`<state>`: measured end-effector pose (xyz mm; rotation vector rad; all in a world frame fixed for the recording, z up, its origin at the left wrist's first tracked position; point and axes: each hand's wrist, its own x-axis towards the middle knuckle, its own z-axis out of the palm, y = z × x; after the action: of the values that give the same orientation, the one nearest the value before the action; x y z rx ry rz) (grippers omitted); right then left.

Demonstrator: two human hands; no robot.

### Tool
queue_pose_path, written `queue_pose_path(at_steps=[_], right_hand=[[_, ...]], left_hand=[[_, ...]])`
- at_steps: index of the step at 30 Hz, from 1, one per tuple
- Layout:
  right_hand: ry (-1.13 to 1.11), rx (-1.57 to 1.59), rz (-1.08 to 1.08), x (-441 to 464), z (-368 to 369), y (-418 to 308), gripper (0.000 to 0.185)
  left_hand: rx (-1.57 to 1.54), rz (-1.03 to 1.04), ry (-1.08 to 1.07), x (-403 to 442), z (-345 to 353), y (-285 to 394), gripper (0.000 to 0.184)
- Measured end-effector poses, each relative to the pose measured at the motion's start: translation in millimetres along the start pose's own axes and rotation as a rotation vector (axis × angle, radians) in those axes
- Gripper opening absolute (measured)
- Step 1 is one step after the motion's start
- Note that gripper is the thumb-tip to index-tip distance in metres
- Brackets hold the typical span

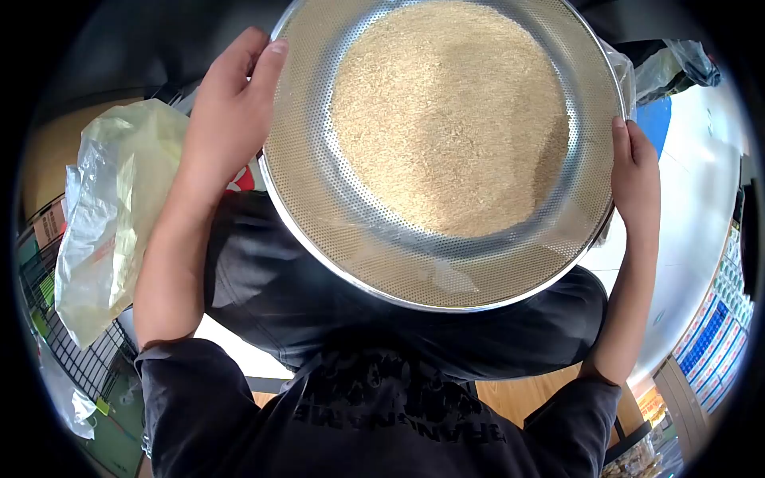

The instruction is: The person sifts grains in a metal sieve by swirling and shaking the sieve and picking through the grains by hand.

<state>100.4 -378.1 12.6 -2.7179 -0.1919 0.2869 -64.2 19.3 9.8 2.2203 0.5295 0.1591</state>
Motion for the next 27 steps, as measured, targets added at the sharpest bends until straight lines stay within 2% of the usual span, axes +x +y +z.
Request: queue_pose_path(at_steps=[8, 27], right_hand=[[-0.019, -0.032, -0.004, 4.8, -0.2, 5.6, 0.045], [-0.092, -0.094, -0.033, 14.1, 7.8, 14.2, 0.044]], left_hand=[[-0.012, -0.014, -0.033, 10.6, 6.1, -3.3, 0.031], [0.196, 0.015, -0.107, 23.0, 26.7, -14.2, 0.034]])
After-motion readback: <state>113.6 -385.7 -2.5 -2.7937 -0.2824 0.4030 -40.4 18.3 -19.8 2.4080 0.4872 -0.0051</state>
